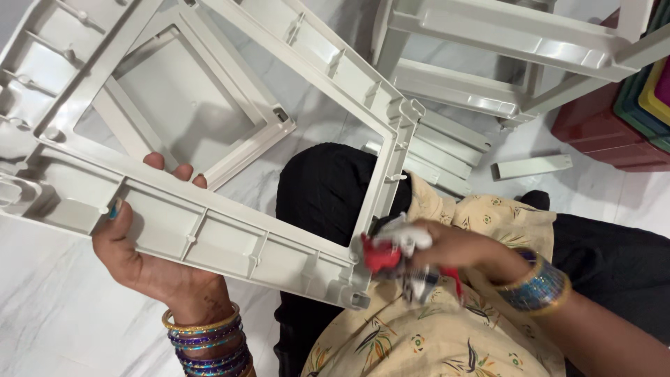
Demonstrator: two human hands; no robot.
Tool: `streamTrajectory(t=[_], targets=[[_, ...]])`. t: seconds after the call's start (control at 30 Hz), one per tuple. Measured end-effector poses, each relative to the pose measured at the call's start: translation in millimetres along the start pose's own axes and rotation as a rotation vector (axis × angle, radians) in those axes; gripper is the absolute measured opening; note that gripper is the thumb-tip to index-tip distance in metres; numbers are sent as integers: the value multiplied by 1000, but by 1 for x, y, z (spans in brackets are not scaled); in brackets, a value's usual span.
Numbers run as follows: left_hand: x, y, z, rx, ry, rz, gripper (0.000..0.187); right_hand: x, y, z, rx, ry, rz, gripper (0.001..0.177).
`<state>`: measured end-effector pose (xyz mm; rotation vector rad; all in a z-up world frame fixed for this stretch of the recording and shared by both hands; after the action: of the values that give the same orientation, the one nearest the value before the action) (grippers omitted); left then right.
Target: The person assembles a white plastic storage shelf by inserting vertical poles into the frame and attaching horizontal shelf panels. They wipe a shelf panel with a cloth before placing it onto the frame and continue adding poles and panels to build the structure.
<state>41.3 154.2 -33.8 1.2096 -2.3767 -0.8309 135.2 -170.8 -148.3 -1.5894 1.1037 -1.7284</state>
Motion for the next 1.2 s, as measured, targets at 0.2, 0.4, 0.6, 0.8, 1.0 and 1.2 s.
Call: streamTrajectory(t=[0.2,0.4,0.6,0.8,1.0,1.2], targets=[[-1,-10,-2,30,10,18,71,21,-62,-36,1061,172,-118,66],[6,-9,-4,27,-46,-25,67,13,-83,-48,1044,165,2,50],[6,-9,-7,7,-22,-18,60,6,-43,-50,651,-77,25,36],[-8,-28,3,12,22,132,51,13,-11,-50,-2,-202,-50,43],[-1,-93,-13,129,-145,494,60,60,-95,1,370,160,246,52],[22,-153,-36,35,-276,630,55,63,-177,18,773,687,451,45]])
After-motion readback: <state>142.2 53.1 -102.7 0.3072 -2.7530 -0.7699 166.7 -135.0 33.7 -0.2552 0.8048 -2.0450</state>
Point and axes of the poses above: each hand's wrist, its own x-axis away from the middle knuckle, its own z-axis out of the back of the hand, y = z × x, the point moved 10 cm from there along -x, towards the middle knuckle, and after that the axes turned 10 degrees about x, right-handed, at the moved point
